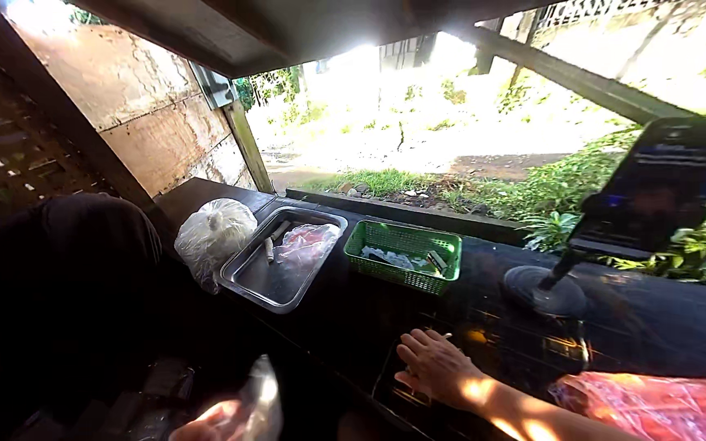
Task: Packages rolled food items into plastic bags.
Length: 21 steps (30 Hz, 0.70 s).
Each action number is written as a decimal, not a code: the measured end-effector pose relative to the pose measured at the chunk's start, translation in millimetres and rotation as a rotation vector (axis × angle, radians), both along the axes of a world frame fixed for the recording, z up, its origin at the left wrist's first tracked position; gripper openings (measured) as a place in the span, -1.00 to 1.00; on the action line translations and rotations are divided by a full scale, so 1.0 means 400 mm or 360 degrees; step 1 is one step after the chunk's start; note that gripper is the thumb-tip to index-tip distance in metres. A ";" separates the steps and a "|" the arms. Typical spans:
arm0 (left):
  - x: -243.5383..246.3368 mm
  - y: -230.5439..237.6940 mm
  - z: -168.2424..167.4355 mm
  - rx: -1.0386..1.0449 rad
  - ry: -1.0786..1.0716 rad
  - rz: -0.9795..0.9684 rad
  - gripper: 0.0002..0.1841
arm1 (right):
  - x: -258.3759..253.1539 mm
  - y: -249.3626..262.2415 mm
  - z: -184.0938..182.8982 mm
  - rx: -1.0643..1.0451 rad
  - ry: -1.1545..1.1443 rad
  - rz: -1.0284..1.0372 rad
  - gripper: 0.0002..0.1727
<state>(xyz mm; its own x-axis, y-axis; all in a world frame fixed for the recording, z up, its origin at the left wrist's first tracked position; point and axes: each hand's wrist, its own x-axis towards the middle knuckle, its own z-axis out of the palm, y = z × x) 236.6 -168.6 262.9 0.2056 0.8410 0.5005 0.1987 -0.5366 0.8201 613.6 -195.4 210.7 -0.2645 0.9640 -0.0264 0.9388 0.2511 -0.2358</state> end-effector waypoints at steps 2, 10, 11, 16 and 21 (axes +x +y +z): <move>0.109 -0.019 0.038 -0.0123 -0.0210 -0.0303 -0.83 | 0.073 -0.049 -0.017 0.0102 -0.0020 -0.0025 -0.49; 0.518 -0.052 -0.018 -0.0948 -0.0979 -0.0925 -0.85 | 0.249 -0.061 0.113 0.0782 0.0232 -0.0323 -0.80; 0.549 -0.049 -0.042 -0.1069 -0.1000 -0.0866 -0.82 | 0.256 -0.030 0.152 0.0709 0.0262 -0.0366 -0.83; 0.601 -0.003 -0.113 -0.1426 -0.0836 -0.0455 -0.79 | 0.259 0.192 0.250 -0.0144 0.0203 -0.0541 -0.68; 0.557 0.044 -0.132 -0.1228 -0.0065 -0.0380 -0.74 | 0.247 0.365 0.218 -0.0661 -0.0081 -0.0744 -0.68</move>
